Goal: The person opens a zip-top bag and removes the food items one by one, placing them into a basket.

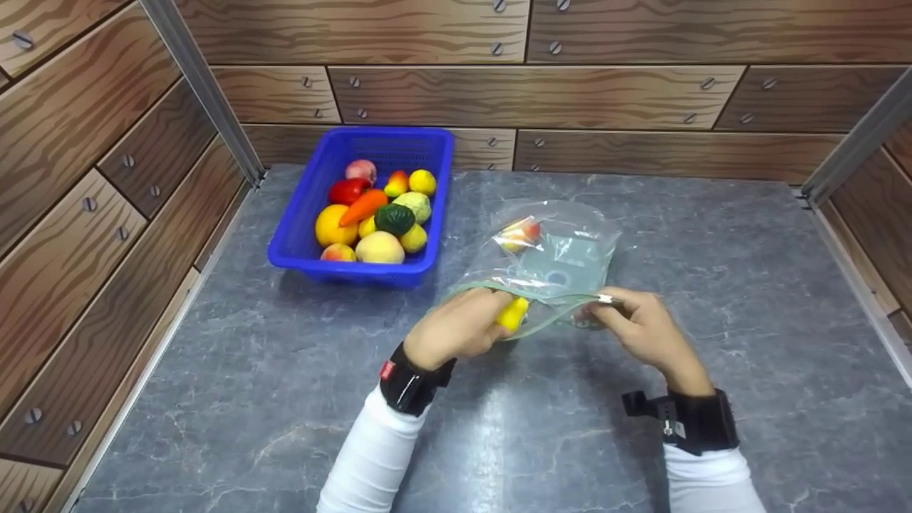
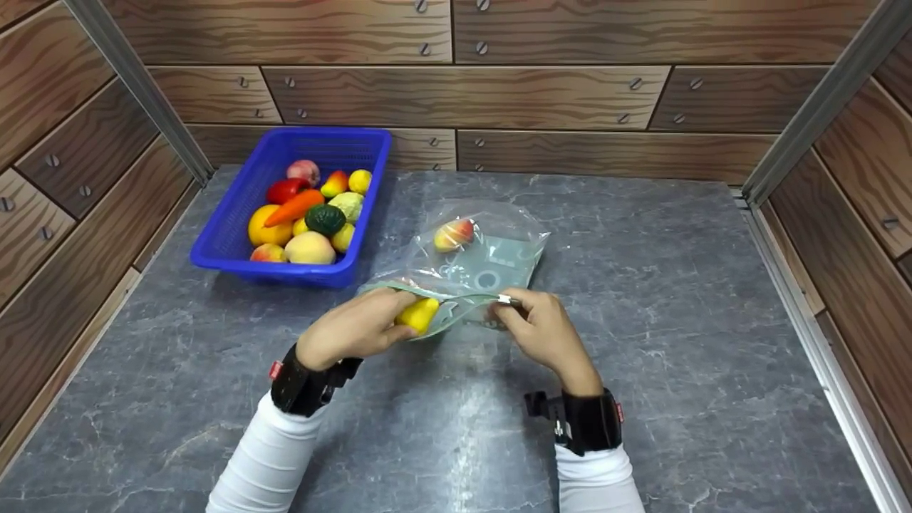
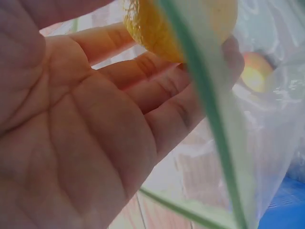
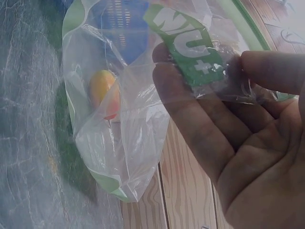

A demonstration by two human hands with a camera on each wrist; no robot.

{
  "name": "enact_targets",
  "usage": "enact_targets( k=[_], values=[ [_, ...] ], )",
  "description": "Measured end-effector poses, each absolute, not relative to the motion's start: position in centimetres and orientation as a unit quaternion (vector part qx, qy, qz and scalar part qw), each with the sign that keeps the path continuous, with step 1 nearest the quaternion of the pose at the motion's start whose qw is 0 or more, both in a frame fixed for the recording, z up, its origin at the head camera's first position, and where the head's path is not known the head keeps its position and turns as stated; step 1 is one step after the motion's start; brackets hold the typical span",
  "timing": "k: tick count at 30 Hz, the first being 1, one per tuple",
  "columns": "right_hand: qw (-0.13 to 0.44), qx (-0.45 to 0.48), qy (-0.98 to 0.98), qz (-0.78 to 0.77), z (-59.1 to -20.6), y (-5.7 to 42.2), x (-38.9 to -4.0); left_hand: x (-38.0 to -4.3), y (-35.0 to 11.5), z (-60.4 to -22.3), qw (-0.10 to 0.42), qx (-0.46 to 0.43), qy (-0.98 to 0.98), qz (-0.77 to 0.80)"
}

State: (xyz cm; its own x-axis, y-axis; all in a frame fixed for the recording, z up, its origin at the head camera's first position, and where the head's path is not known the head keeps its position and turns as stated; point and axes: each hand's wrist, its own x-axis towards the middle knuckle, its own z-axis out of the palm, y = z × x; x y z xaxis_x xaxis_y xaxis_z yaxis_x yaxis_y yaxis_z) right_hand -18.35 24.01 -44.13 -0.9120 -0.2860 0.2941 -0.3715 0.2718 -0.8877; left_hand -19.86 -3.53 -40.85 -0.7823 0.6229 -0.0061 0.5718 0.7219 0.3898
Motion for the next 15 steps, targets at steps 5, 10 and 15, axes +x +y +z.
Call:
enact_targets(
  k=[5,10,15],
  values=[
    [0.051,0.202,-0.806,0.554,-44.3,24.0,-18.2,-19.3,-4.3,-40.2,0.050,0.338,0.920,0.195],
    [0.050,0.204,-0.813,0.544,-44.4,24.1,-18.4,-18.8,-5.0,-39.9,0.033,0.352,0.913,0.204],
    [0.035,0.208,-0.810,0.547,-44.4,24.2,-18.5,-18.2,-5.7,-39.2,0.029,0.366,0.904,0.221]
  ],
)
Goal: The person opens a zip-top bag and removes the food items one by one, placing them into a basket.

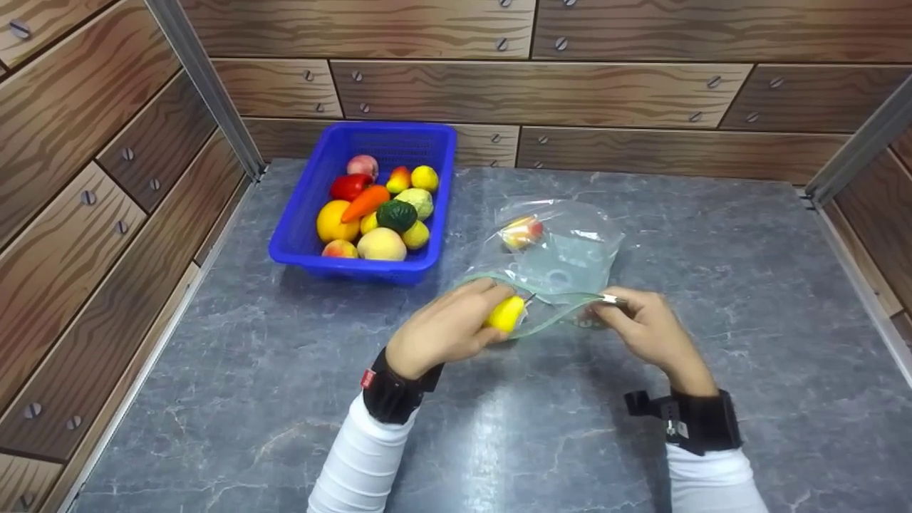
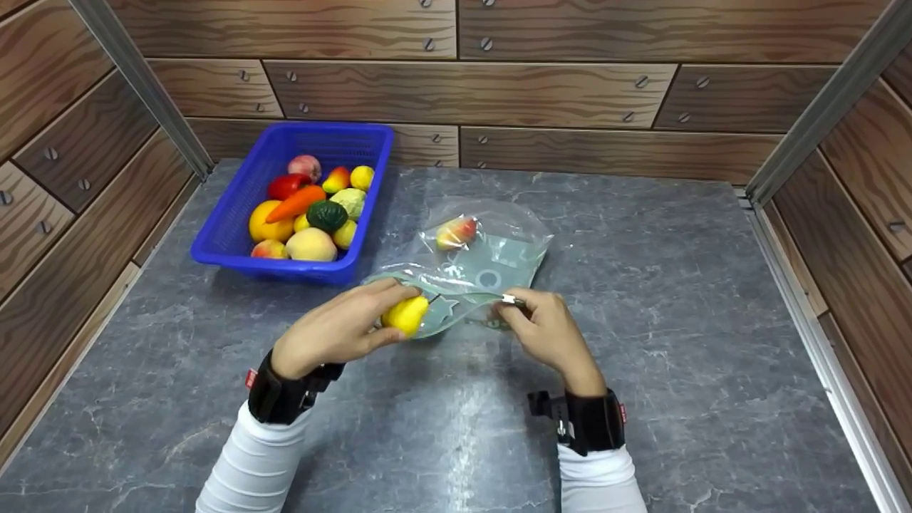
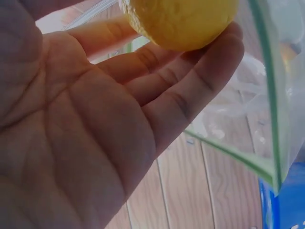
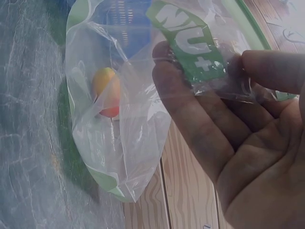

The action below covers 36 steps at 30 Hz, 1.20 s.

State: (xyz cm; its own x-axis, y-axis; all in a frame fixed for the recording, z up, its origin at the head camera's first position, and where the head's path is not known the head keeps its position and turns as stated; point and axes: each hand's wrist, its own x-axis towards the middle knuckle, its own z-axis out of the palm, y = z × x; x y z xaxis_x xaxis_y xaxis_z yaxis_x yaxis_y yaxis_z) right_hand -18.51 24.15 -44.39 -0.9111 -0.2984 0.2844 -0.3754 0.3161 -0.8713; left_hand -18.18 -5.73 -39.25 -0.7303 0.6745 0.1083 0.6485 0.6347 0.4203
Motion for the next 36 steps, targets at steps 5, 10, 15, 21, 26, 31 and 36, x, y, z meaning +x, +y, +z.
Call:
enact_targets(
  k=[5,10,15,21,26,31,36],
  values=[
    [0.030,0.214,-0.814,0.539,-44.3,24.3,-18.5,-17.7,-6.4,-38.4,0.044,0.381,0.890,0.248],
    [0.031,0.225,-0.822,0.522,-44.2,24.4,-18.5,-17.8,-7.6,-37.6,0.041,0.403,0.868,0.289],
    [0.029,0.228,-0.823,0.519,-44.1,24.5,-18.5,-18.0,-9.1,-37.2,0.003,0.385,0.857,0.341],
    [0.019,0.233,-0.812,0.535,-44.3,24.5,-18.5,-18.5,-10.1,-36.9,-0.057,0.335,0.867,0.365],
    [0.017,0.234,-0.810,0.537,-44.3,24.5,-18.5,-19.0,-10.2,-36.4,-0.077,0.311,0.875,0.362],
    [0.014,0.231,-0.809,0.541,-44.3,24.5,-18.5,-19.8,-10.2,-35.4,-0.101,0.302,0.876,0.362],
    [0.013,0.233,-0.809,0.539,-44.4,24.5,-18.6,-21.1,-10.3,-34.5,-0.114,0.300,0.882,0.346]
  ],
)
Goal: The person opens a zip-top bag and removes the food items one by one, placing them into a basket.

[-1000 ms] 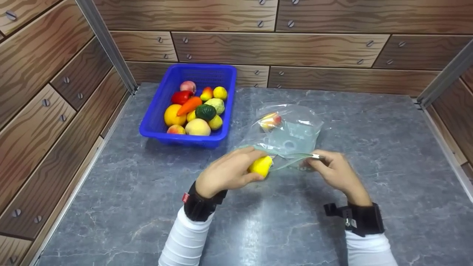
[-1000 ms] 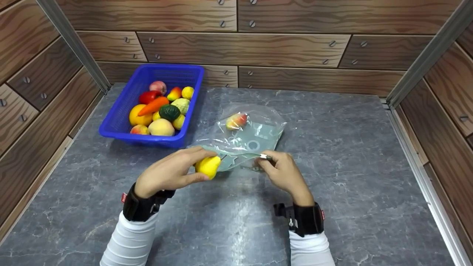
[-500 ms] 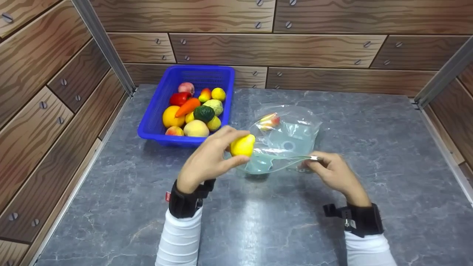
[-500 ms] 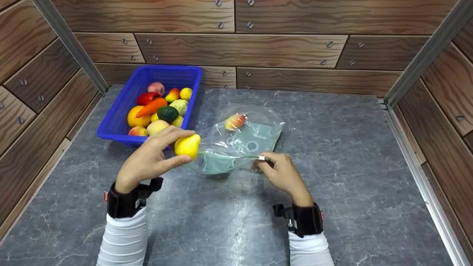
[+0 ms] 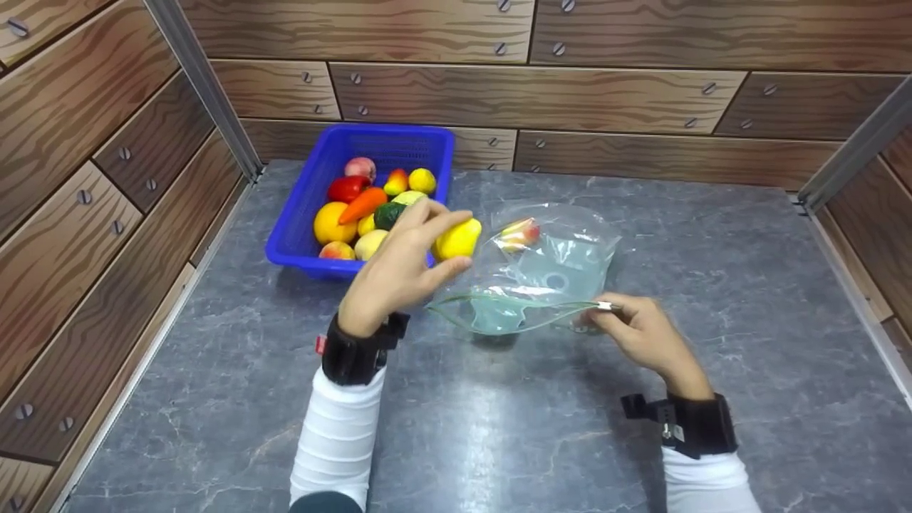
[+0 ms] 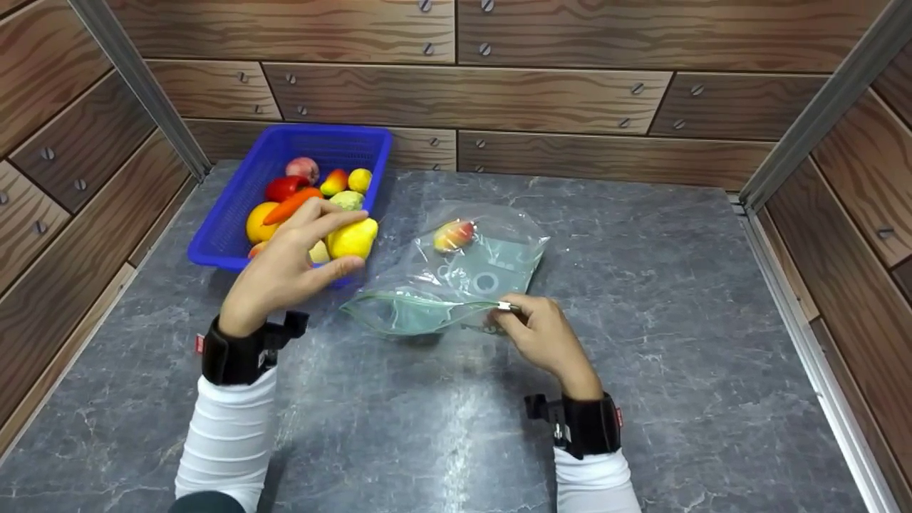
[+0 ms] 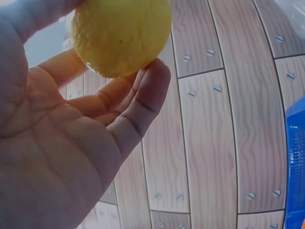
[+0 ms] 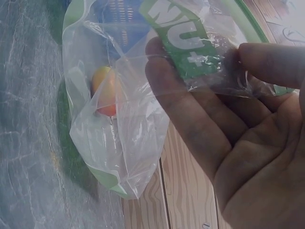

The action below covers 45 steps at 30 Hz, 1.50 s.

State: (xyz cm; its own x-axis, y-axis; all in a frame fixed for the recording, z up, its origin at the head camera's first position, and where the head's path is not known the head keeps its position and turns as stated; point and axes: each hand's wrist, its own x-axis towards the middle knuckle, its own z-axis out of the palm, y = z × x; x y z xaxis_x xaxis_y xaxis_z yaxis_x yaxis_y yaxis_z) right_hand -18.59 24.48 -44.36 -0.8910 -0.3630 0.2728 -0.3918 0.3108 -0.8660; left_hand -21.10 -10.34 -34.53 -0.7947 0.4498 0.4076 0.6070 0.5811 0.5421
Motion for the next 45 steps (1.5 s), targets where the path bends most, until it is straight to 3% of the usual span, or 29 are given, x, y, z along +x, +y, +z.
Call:
enact_targets(
  k=[12,23,36,45],
  values=[
    [0.013,0.237,-0.807,0.541,-44.5,24.5,-18.5,-27.0,-10.2,-33.3,0.134,-0.267,-0.907,-0.297],
    [0.017,0.244,-0.805,0.541,-44.3,24.5,-18.5,-32.6,-10.2,-36.3,0.175,-0.171,-0.924,-0.293],
    [0.023,0.236,-0.812,0.533,-44.4,24.4,-18.5,-34.5,-10.5,-39.7,0.179,-0.069,-0.945,-0.265],
    [0.009,0.238,-0.808,0.538,-44.5,24.5,-18.6,-35.3,-10.6,-41.1,0.148,-0.015,-0.953,-0.264]
  ],
)
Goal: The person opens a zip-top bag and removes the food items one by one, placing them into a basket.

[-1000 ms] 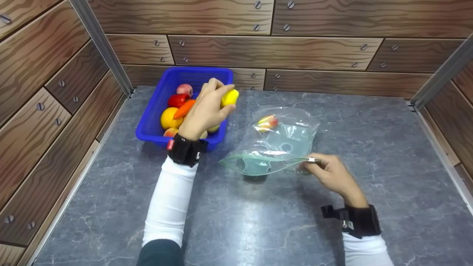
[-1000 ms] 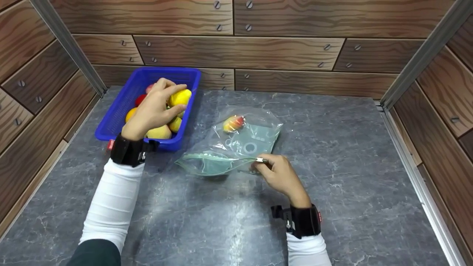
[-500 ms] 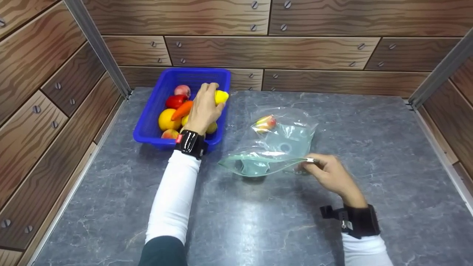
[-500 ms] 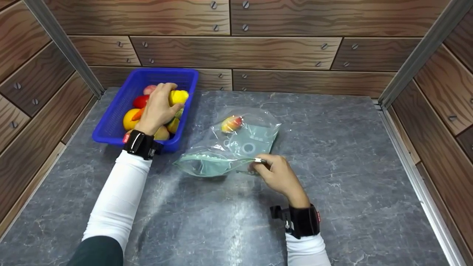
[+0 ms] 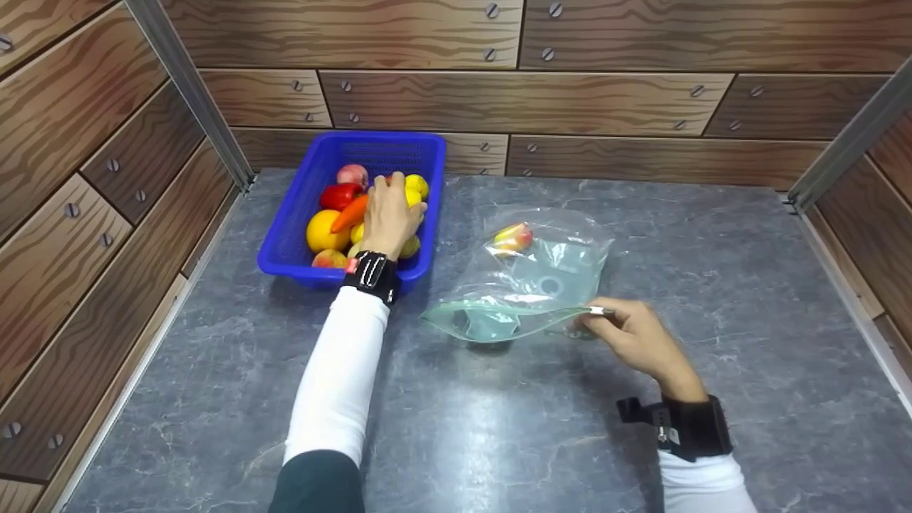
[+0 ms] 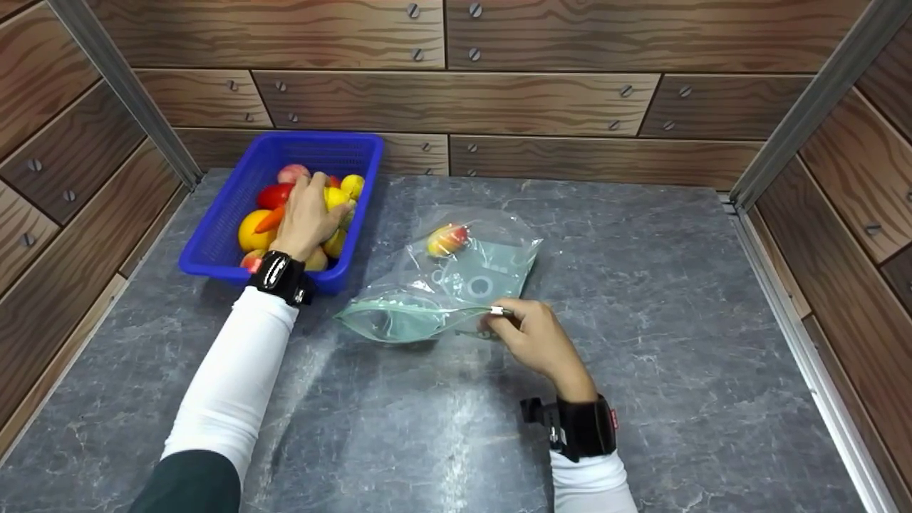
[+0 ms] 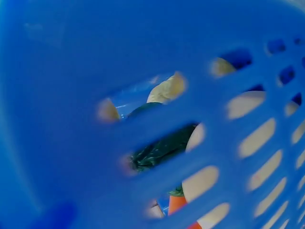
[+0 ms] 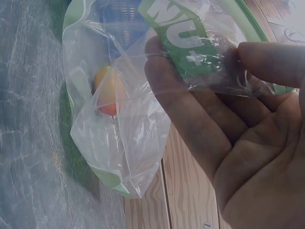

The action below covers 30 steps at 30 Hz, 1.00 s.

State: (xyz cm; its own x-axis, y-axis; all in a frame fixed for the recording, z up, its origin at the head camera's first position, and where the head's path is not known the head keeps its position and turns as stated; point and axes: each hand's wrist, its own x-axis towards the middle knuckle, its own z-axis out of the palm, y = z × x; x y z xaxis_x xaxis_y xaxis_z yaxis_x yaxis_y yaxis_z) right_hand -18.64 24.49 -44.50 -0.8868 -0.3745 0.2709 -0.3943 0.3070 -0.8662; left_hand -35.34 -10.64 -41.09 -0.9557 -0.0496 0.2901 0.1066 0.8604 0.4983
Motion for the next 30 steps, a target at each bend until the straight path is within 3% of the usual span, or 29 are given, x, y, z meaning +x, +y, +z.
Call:
enact_targets(
  k=[17,24,30],
  values=[
    [0.012,0.248,-0.806,0.537,-44.5,24.3,-18.6,-34.6,-11.6,-40.4,0.087,-0.046,-0.970,-0.224],
    [0.012,0.248,-0.807,0.536,-44.7,24.3,-18.6,-31.9,-11.5,-38.0,0.054,-0.096,-0.968,-0.227],
    [0.011,0.249,-0.800,0.546,-44.5,24.2,-18.6,-28.2,-10.1,-35.9,0.082,-0.167,-0.952,-0.244]
  ],
)
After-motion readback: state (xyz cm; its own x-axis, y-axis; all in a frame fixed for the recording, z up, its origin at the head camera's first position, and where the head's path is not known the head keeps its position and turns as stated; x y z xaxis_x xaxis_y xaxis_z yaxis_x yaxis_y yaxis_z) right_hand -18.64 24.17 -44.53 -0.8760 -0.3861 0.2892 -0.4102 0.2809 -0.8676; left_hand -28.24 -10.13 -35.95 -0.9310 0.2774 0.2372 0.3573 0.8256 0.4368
